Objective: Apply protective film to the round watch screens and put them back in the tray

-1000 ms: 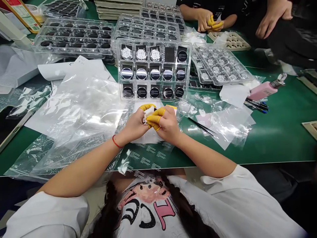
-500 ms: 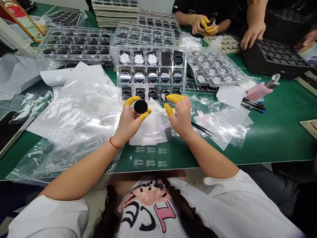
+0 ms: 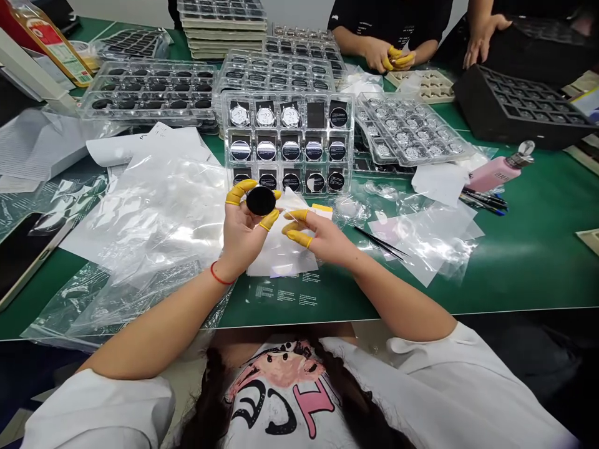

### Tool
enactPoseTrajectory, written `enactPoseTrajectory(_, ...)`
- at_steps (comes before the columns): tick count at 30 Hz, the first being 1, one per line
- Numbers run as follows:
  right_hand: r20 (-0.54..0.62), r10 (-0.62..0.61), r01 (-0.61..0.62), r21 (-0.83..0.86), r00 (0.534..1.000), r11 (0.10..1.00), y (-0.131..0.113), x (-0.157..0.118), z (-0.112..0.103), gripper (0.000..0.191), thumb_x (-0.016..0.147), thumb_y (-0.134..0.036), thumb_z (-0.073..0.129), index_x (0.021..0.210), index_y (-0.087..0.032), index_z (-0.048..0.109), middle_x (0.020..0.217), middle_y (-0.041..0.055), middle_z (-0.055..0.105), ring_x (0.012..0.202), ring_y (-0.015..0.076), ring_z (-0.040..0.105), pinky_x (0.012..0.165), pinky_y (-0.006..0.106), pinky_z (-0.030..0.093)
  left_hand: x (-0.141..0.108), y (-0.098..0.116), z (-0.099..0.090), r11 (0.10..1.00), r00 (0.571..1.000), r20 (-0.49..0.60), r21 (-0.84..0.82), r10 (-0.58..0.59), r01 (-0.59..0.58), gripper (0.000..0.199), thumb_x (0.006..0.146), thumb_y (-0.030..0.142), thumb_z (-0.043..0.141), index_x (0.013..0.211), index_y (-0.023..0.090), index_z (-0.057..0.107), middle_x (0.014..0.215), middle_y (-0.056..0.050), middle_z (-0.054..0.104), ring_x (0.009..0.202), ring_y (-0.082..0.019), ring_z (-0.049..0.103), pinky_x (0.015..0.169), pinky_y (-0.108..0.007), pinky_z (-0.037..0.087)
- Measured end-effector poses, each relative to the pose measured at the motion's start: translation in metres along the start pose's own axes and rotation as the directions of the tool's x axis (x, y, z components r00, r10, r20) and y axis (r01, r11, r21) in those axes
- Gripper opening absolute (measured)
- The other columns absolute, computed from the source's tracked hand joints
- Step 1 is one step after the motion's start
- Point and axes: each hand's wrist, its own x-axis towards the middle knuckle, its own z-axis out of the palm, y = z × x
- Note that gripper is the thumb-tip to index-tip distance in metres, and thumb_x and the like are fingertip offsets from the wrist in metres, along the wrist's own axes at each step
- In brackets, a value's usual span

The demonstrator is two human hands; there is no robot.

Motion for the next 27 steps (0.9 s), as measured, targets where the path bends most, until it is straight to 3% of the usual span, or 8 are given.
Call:
enactPoseTrajectory(3,0.115,0.057,-0.076,0.167,0.992,0.983,-0.004,0.001,-0.007,0.034,0.088,-0.036,0.061,0.118,-0.020,0.058,0.105,0.0078,0.074,0.102,0.0204,0.068,0.092,0.040,0.052,-0.001,-0.002,0.000,0.997,0.992,0.096,0.003,0.077,-0.077,0.057,0.081,0.041,0.074,0.123,0.029,0.037,0.130,-0.009,0.062,0.115,-0.024,0.069,0.094,-0.038,0.061)
enactPoseTrajectory(7,0.236,0.078,-0.134,0.233,0.969,0.963,-0.009,0.001,-0.014,0.041,0.082,-0.044,0.069,0.114,-0.019,0.061,0.096,0.0072,0.075,0.097,0.0206,0.068,0.089,0.039,0.052,-0.001,-0.007,-0.001,0.990,0.974,0.177,-0.015,0.142,-0.142,0.053,0.085,0.041,0.071,0.124,0.031,0.037,0.139,-0.009,0.055,0.111,-0.022,0.071,0.088,-0.035,0.063)
enactPoseTrajectory(10,0.120,0.099,-0.131,0.294,0.988,0.947,-0.010,0.003,-0.024,0.056,0.074,-0.055,0.075,0.116,-0.020,0.062,0.109,0.0089,0.072,0.107,0.0218,0.066,0.094,0.039,0.051,0.003,-0.015,-0.004,0.984,0.969,0.176,0.013,0.174,-0.179,0.058,0.083,0.043,0.072,0.126,0.031,0.036,0.139,-0.009,0.054,0.127,-0.026,0.062,0.090,-0.037,0.063)
enactPoseTrajectory(13,-0.147,0.105,-0.062,0.271,0.984,0.961,-0.007,0.005,-0.040,0.051,0.079,-0.065,0.066,0.107,-0.023,0.067,0.116,0.0061,0.070,0.111,0.0199,0.063,0.104,0.041,0.047,0.007,-0.020,-0.009,0.973,0.965,0.149,0.049,0.215,-0.224,0.062,0.081,0.041,0.075,0.127,0.031,0.035,0.138,-0.009,0.055,0.132,-0.027,0.057,0.090,-0.037,0.064)
enactPoseTrajectory(15,-0.243,0.115,-0.059,0.227,0.963,0.972,-0.004,0.006,-0.051,0.044,0.082,-0.062,0.064,0.099,-0.023,0.069,0.111,0.0050,0.071,0.106,0.0192,0.063,0.105,0.042,0.046,0.010,-0.021,-0.011,0.967,0.962,0.131,0.053,0.241,-0.250,0.064,0.080,0.040,0.076,0.128,0.032,0.035,0.138,-0.008,0.055,0.130,-0.026,0.059,0.091,-0.038,0.064)
enactPoseTrajectory(20,-0.134,0.129,-0.100,0.205,0.983,0.974,-0.003,0.006,-0.065,0.027,0.083,-0.044,0.068,0.099,-0.022,0.071,0.108,0.0051,0.073,0.102,0.0186,0.064,0.100,0.042,0.049,0.013,-0.007,-0.012,0.974,0.977,0.029,0.078,0.212,-0.213,0.066,0.078,0.045,0.077,0.127,0.032,0.036,0.132,-0.007,0.059,0.127,-0.026,0.061,0.097,-0.040,0.061)
enactPoseTrajectory(24,-0.196,0.107,-0.055,0.255,0.975,0.965,-0.006,0.005,-0.064,0.023,0.083,-0.037,0.069,0.100,-0.021,0.069,0.109,0.0049,0.072,0.101,0.0174,0.065,0.100,0.043,0.051,0.014,0.007,-0.009,0.995,0.996,-0.064,0.090,0.058,-0.052,0.068,0.077,0.050,0.076,0.128,0.032,0.036,0.132,-0.008,0.061,0.126,-0.026,0.062,0.103,-0.043,0.058)
enactPoseTrajectory(27,-0.161,0.070,-0.014,0.327,0.984,0.945,-0.006,0.003,-0.062,0.032,0.078,-0.033,0.074,0.106,-0.022,0.065,0.108,0.0046,0.071,0.102,0.0174,0.067,0.099,0.042,0.053,0.015,0.010,-0.008,0.996,0.996,-0.088,0.083,0.030,-0.023,0.072,0.075,0.049,0.078,0.130,0.031,0.035,0.130,-0.008,0.061,0.126,-0.027,0.061,0.103,-0.045,0.057)
